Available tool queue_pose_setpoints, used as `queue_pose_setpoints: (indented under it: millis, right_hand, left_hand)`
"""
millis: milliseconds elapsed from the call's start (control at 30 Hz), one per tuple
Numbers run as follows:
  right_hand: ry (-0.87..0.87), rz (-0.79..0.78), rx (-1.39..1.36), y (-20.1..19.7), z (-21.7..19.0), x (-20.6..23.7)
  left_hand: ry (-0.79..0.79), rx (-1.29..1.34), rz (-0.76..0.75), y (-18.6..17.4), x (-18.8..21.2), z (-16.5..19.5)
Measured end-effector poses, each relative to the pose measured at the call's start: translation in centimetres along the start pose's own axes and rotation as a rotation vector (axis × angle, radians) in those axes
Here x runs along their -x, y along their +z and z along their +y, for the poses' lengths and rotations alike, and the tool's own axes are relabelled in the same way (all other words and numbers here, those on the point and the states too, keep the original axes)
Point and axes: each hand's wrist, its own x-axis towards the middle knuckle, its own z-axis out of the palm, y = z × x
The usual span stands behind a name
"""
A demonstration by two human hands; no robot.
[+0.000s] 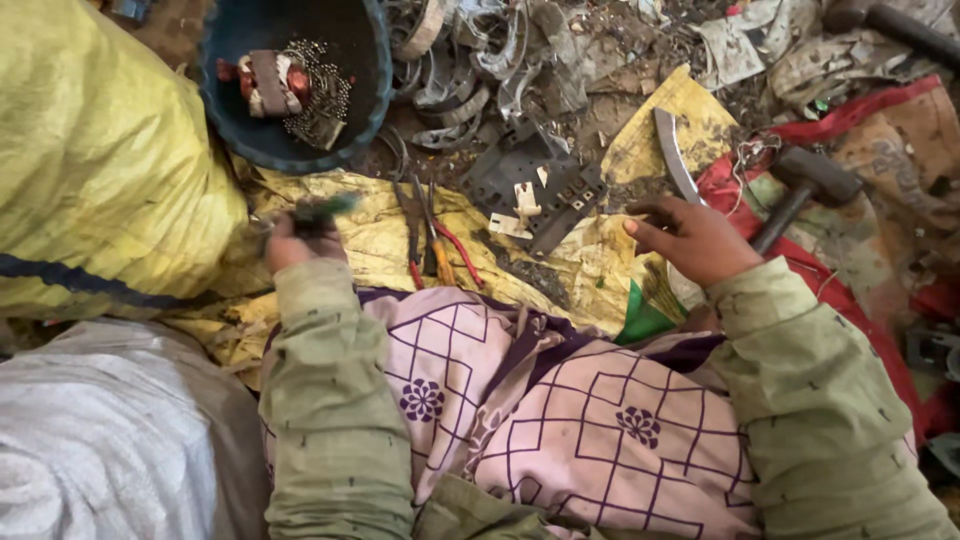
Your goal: The person sits on the floor and uses a screwdriver to pry and scrape a dark metal part, removing small pieces and debris. They repeatedly reposition the part and continue scraping different areas.
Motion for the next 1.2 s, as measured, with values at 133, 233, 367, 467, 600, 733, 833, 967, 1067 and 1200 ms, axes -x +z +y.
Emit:
queue_pose_setpoints:
  millis: [133,233,367,467,600,733,833,967,1067,1200]
  right_hand:
    - [0.029,-0.007,0.045,-0.5,-0.7,0.6]
    - [0.046,-0.03,0.044,-0.6,-1.4,0.6]
    - [0.039,-0.008,-0.023,-0.8,-2.0,0.8]
    - [0.055,-0.001,-0.034,-0.6,-1.1,0.1]
    - [0.0,0.028,-0.02,-0.6,-3.4,-0.4]
    - [-0.198,-0.09,-0.172,0.8,-5.9,-1.5]
    - [-0.066,-0.182,-0.308,3.2,-6.4,0.2]
    - [0.215,0.136,-0.298,2.0,-7.8,-0.8]
    - [0.109,0.305,-0.538,-0.3,-7.2,-1.6]
    - [0.059,0.401,-0.499,-2.2,-4.7,-0.2]
  left_hand:
    - [0.171,-0.014,-0.115,0.6,1.0,0.7]
    - [0.211,-0.07,-0.091,2.4,1.6,1.2]
    - [0.462,-0.136,-0.397,5.6,4.7,2.8]
    - [0.501,-0.277,-0.484,7.0,5.8,0.2]
    - [0.326,-0.795,-0.527,8.6,8.1,-6.2]
    - [0.071,-0.813,-0.862,9.2,11.6,-13.2]
    - [0.111,-1.095,-0.967,7.9,13.8,-15.7]
    - [0.808,-1.473,-1.015,9.0,8.8,-13.5]
    - [1.088,-1.871,-0.916,8.8,4.1,-10.7]
    - [0.649,-1.879,-0.985,6.6,4.4,-13.1]
